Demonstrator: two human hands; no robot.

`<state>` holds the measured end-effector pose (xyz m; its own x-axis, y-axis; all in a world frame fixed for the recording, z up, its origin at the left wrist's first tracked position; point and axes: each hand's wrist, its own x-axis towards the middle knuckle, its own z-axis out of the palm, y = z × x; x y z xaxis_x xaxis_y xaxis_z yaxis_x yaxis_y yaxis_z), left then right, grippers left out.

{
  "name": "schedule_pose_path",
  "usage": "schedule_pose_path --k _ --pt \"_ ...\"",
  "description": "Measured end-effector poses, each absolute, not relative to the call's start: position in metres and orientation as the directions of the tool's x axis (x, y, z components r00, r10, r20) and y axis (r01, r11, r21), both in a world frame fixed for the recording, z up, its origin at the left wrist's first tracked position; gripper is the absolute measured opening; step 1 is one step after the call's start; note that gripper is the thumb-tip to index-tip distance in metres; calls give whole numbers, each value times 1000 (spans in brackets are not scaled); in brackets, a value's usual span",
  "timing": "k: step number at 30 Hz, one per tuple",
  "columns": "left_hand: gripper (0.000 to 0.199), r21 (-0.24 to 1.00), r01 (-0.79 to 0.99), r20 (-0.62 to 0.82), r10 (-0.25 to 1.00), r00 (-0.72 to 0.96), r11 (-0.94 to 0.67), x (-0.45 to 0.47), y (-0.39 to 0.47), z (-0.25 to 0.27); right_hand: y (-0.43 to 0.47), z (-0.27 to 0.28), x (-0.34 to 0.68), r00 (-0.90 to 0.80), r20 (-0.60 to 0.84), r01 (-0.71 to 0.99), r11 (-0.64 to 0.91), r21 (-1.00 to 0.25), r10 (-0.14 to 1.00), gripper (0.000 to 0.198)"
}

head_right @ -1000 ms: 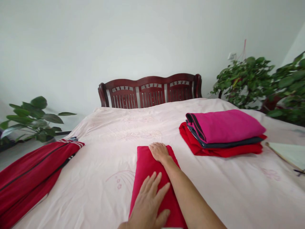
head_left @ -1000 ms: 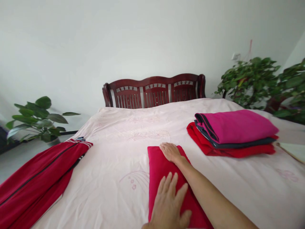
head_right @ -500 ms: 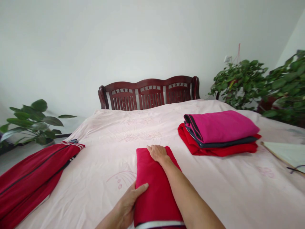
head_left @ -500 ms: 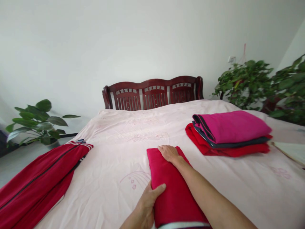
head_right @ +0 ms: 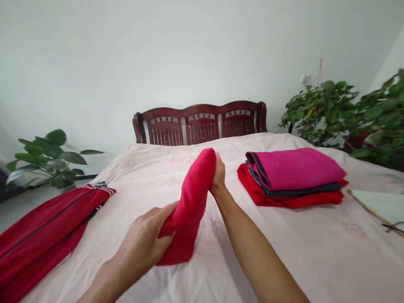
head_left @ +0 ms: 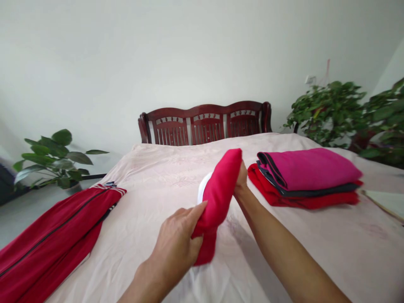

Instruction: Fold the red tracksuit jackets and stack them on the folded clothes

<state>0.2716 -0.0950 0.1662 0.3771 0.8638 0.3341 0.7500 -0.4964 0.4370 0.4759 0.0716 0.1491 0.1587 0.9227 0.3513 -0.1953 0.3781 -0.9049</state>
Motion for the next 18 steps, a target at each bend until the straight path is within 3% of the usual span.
schedule_pose_path --k 2,5,8,11,14,18 --pt "71 190 817 350 815 462 -545 275 -97 168 56 149 487 113 344 -250 362 -898 932 65" --pt "66 -28 837 263 804 534 -546 289 -103 128 34 116 507 -3 255 -291 243 -925 967 60" --pt "61 -103 826 158 811 563 -554 302 -112 66 25 64 530 -80 -8 -35 -11 -999 997 58" --pt "64 -54 819 134 809 573 -571 306 -125 32 23 30 553 -17 -97 173 -93 -981 995 39" --pt "70 124 795 64 805 590 -593 302 -133 42 23 27 570 53 -88 239 -98 -966 995 33" --pt "50 271 775 128 819 560 -572 288 -128 71 18 45 571 118 -2 376 -47 -926 993 33"
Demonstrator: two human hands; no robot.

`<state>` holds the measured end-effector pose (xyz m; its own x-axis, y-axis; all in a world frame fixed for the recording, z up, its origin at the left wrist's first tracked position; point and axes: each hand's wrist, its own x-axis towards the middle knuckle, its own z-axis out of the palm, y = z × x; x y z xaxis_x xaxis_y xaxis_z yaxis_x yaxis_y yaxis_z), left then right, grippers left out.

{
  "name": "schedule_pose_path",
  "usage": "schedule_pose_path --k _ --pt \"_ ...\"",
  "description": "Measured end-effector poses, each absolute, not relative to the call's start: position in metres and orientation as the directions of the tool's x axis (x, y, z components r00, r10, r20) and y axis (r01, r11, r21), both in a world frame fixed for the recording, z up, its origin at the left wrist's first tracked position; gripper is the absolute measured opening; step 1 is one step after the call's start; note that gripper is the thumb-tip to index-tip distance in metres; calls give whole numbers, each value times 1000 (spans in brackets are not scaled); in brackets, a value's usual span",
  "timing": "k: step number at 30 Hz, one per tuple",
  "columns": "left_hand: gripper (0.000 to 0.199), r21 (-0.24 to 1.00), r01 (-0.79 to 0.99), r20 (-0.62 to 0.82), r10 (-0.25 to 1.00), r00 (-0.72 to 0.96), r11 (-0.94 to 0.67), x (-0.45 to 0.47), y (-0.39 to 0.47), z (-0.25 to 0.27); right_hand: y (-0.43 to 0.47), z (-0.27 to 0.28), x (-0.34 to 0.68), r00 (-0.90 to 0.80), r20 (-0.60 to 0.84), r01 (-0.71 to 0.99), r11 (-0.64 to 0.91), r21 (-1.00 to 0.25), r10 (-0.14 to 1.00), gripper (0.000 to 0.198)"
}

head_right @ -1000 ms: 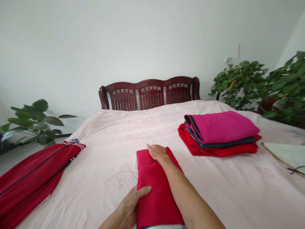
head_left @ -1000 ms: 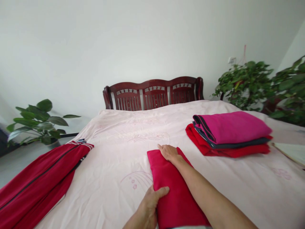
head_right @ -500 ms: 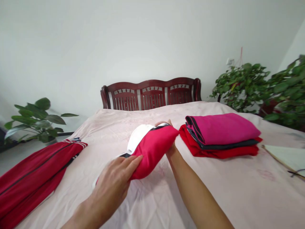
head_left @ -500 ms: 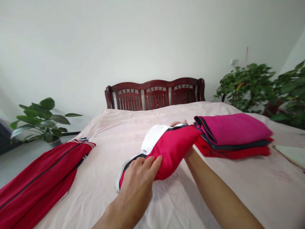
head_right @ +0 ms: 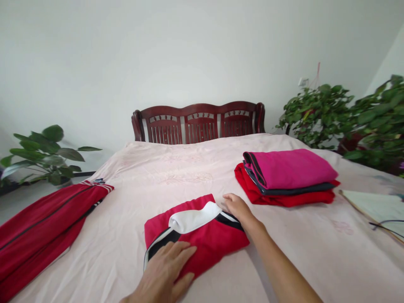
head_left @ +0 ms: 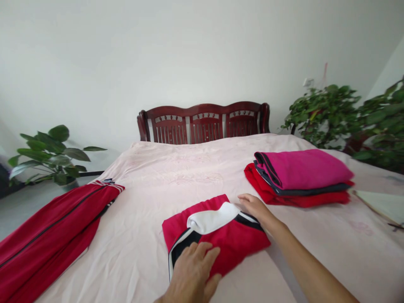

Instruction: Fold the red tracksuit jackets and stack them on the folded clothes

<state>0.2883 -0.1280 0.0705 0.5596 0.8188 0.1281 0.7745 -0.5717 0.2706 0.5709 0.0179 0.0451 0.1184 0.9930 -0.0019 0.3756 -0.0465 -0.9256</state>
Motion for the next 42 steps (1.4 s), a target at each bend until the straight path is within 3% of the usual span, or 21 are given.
schedule_pose_path --k 4,6,8,12,16,18,22,25,28,32,37,42 --pt "49 201 868 358 859 367 -455 273 -117 57 -5 50 545 37 202 654 129 -746 979 44" --pt "55 181 896 369 873 320 -405 267 -115 40 -17 42 531 -21 256 775 178 -606 966 50" --pt "59 179 899 332 884 328 -400 261 -116 27 -24 32 524 -38 246 813 173 -556 969 52" --pt "55 234 887 265 904 337 -399 254 -117 28 -19 14 530 10 255 778 153 -609 967 50" --pt "36 351 870 284 925 253 -346 255 -104 50 -7 15 539 -56 383 696 311 -647 922 47" --pt "36 391 855 345 916 207 -340 259 -92 59 -2 25 539 -120 387 623 373 -688 914 55" --pt "46 425 835 345 915 206 -349 272 -63 70 10 52 535 -378 203 463 375 -803 903 77" --pt "50 461 828 237 944 230 -318 280 -47 76 18 71 534 -530 45 492 350 -797 847 78" --pt "33 498 817 187 956 225 -290 282 -45 77 23 83 533 -573 60 586 460 -667 817 64" --pt "17 447 816 320 917 236 -366 279 -56 70 17 96 534 -619 196 644 635 -427 760 40" --pt "19 315 822 454 836 308 -474 275 -67 55 -2 103 545 -712 277 632 760 -149 646 20" --pt "27 248 809 477 794 376 -533 275 -70 51 -15 82 560 -722 402 618 786 5 564 14"
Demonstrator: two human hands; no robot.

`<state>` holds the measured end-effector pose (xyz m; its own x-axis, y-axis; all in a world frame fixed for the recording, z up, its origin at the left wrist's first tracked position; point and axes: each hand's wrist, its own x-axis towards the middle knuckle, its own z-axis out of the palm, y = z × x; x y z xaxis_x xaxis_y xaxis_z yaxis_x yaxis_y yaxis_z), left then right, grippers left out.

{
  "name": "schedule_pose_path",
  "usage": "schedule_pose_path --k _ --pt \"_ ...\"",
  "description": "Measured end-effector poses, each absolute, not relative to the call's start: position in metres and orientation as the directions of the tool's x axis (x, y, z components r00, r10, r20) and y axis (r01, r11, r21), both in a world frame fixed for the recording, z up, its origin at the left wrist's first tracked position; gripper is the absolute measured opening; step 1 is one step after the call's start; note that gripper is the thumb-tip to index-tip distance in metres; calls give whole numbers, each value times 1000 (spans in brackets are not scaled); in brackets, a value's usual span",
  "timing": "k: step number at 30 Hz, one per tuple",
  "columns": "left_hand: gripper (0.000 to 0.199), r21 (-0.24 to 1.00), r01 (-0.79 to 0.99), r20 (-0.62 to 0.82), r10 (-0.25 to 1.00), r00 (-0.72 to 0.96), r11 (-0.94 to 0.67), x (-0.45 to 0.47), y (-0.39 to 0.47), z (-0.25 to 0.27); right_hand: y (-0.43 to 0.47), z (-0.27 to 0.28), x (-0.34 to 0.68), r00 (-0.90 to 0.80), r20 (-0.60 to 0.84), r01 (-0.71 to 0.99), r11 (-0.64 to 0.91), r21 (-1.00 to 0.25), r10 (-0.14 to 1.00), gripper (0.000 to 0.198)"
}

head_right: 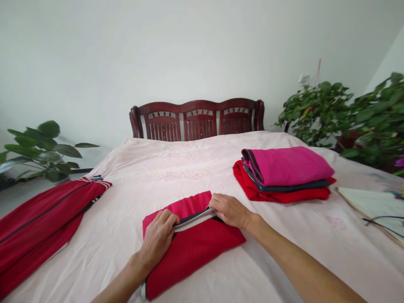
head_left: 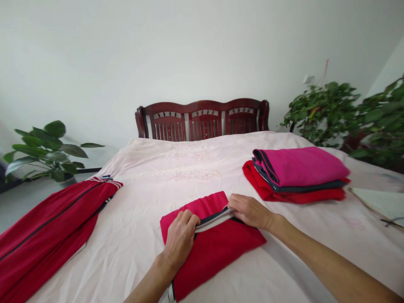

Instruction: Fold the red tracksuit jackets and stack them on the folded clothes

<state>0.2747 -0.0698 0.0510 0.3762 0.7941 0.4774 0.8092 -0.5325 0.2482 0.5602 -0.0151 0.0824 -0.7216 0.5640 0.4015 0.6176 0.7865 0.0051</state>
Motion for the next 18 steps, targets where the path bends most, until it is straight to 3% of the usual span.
schedule_pose_path --k 4,8,13,18 --pt "27 213 824 461 797 390 -526 277 -72 53 -20 62 560 -599 584 716 694 84 547 17" --pt "25 210 842 420 823 382 -498 279 -73 56 -22 47 549 -410 705 816 578 -1 579 17" --pt "27 309 827 350 865 360 -469 279 -74 58 -20 36 542 -279 696 859 497 -127 661 14" --pt "26 509 753 263 908 325 -417 282 -76 63 -22 36 543 -187 663 867 439 -235 725 14"
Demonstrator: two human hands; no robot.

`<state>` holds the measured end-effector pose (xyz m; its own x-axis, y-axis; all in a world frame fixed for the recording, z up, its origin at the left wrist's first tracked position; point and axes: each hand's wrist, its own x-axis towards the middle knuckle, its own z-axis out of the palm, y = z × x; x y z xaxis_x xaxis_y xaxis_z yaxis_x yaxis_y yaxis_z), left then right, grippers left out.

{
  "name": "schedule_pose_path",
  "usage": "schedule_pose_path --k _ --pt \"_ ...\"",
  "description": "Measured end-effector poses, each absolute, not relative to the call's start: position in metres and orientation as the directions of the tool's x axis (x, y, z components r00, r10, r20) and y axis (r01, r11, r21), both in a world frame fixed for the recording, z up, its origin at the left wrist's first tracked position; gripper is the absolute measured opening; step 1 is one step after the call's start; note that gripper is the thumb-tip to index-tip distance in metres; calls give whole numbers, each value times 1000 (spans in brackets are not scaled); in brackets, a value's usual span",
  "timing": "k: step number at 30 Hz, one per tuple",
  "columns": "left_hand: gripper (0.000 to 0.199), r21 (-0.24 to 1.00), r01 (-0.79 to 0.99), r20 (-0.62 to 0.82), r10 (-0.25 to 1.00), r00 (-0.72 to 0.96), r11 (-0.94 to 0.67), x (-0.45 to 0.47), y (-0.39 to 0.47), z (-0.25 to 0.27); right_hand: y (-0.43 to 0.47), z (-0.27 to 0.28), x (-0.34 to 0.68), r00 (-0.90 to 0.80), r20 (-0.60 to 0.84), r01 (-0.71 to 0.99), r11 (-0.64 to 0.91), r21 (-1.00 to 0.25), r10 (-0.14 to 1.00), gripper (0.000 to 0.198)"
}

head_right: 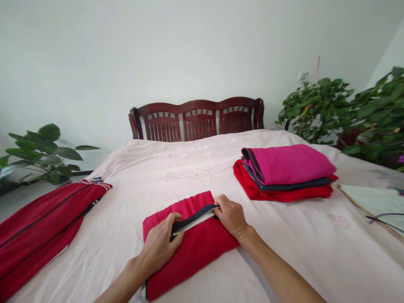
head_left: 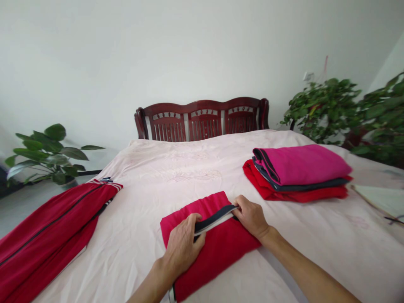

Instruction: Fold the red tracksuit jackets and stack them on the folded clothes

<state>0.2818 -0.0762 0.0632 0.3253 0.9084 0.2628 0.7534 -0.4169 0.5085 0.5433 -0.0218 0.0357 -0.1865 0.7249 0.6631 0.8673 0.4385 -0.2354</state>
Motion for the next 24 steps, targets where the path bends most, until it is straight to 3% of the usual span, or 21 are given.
schedule_pose_path --k 4,8,11,16,21,24 --pt "33 582 755 192 953 235 -303 284 -71 68 -28 37 542 -195 635 793 501 -346 747 7" --pt "15 497 801 228 941 250 -334 284 -74 62 -37 41 548 -222 587 674 558 -484 779 19" --pt "15 444 784 307 896 321 -433 283 -84 53 -42 50 551 -165 481 697 447 -560 861 20" --pt "20 312 773 422 810 408 -552 284 -99 43 -41 70 541 -39 298 840 193 -508 954 13" --pt "18 257 762 462 768 444 -594 285 -103 45 -32 80 538 -148 223 884 230 -407 963 21" --pt "18 239 737 478 737 477 -632 284 -105 46 -29 79 541 -163 154 879 214 -425 975 28"
